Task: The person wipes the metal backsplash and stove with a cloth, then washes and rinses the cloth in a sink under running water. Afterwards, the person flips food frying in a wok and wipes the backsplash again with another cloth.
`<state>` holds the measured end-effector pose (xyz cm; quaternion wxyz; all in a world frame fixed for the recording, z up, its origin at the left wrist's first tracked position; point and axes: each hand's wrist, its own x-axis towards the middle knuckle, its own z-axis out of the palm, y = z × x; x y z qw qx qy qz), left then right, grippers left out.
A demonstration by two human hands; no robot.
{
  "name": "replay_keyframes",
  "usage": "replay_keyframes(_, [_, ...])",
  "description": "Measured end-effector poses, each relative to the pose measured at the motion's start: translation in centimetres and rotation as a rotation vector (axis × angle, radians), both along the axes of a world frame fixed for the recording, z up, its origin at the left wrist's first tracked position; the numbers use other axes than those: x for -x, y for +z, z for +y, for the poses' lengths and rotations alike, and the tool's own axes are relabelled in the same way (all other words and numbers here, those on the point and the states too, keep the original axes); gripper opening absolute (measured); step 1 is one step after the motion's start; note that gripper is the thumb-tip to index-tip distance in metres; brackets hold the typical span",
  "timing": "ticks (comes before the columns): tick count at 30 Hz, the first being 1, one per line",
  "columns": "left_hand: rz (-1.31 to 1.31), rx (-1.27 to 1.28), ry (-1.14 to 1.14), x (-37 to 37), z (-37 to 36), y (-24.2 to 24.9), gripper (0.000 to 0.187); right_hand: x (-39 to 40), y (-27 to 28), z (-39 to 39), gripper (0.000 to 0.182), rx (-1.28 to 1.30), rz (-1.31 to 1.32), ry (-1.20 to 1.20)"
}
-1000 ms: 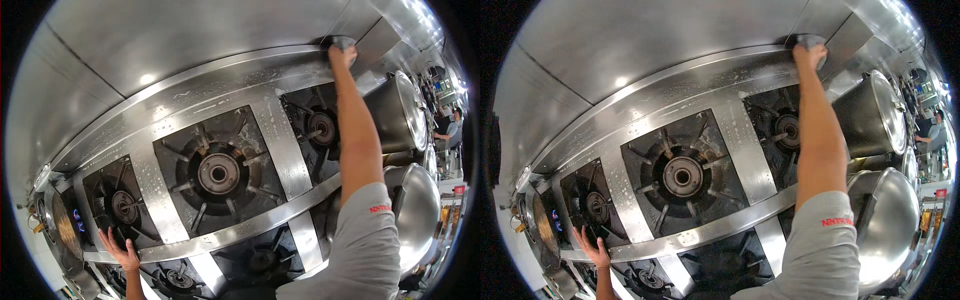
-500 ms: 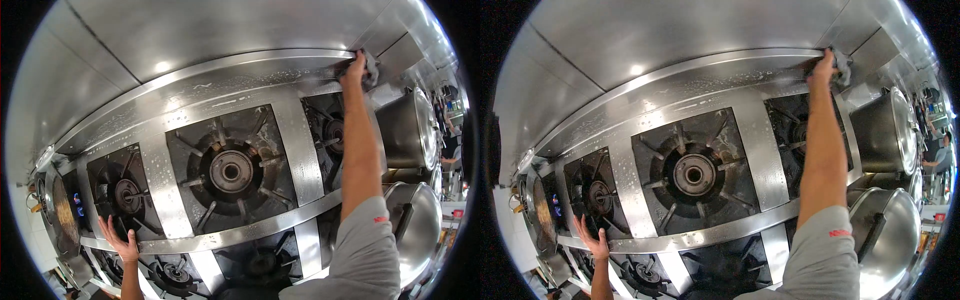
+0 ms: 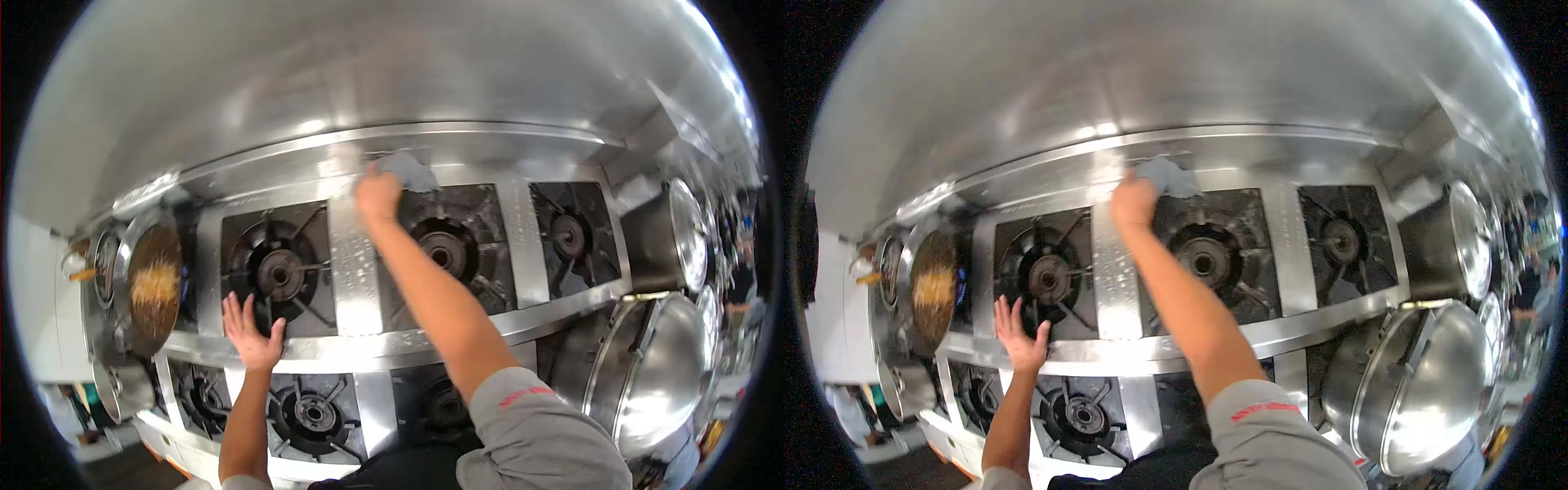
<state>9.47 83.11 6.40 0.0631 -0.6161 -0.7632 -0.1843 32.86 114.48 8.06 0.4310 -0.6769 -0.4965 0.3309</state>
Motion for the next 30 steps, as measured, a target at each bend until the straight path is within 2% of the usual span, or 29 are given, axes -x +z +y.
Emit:
replay_keyframes(1, [-0.033,-0.012,0.015,0.1,0.0,0.0,0.083,-1.4,3.6,-1.5,0.056,0.127,0.026,0.017])
replay_keyframes(2, [-0.056,-0.001,0.026,0.1,0.0,0.2,0.083,-3.0,5.0,-1.7,0.056,0.100,-0.017,0.030])
replay_keyframes(5, [-0.075,-0.005,0.045,0.7,-0.1,0.1,0.084,-10.0,6.9,1.0,0.057,-0.170,-0.287,-0.037])
replay_keyframes(8, [-0.116,-0.023,0.062,1.1,-0.4,0.3,0.083,-15.5,6.5,5.1,0.061,-0.290,-0.588,-0.152])
replay_keyframes(10, [-0.158,-0.015,0.067,1.6,-0.4,-0.1,0.086,-16.3,3.9,6.0,0.060,-0.436,-0.807,-0.212])
replay_keyframes(11, [-0.168,0.019,0.086,1.7,-0.4,0.2,0.086,-15.0,3.4,6.0,0.058,-0.544,-0.928,-0.251])
replay_keyframes(14, [-0.200,0.032,0.087,2.0,-0.4,0.5,0.085,-6.1,3.9,4.3,0.039,-0.522,-1.205,0.036])
replay_keyframes(16, [-0.233,0.028,0.086,2.4,-0.4,0.4,0.084,1.0,1.2,5.4,0.026,-0.985,-1.129,0.159])
replay_keyframes(18, [-0.260,0.010,0.092,2.6,-0.6,0.3,0.083,10.6,4.0,2.4,0.016,-1.043,-0.822,0.303])
replay_keyframes(20, [-0.284,-0.012,0.092,2.8,-0.7,0.1,0.081,17.4,3.7,2.2,0.013,-1.173,-0.764,0.385])
replay_keyframes(24, [-0.321,-0.039,0.089,3.3,-0.9,-0.1,0.078,27.1,3.7,1.3,0.012,-1.135,-0.750,0.540])
replay_keyframes(28, [-0.342,-0.057,0.084,3.5,-1.2,-0.2,0.074,33.1,4.7,0.4,0.012,-1.081,-0.784,0.612])
replay_keyframes(30, [-0.342,-0.075,0.085,3.6,-1.2,-0.4,0.072,33.2,6.8,0.1,0.014,-1.228,-0.785,0.623])
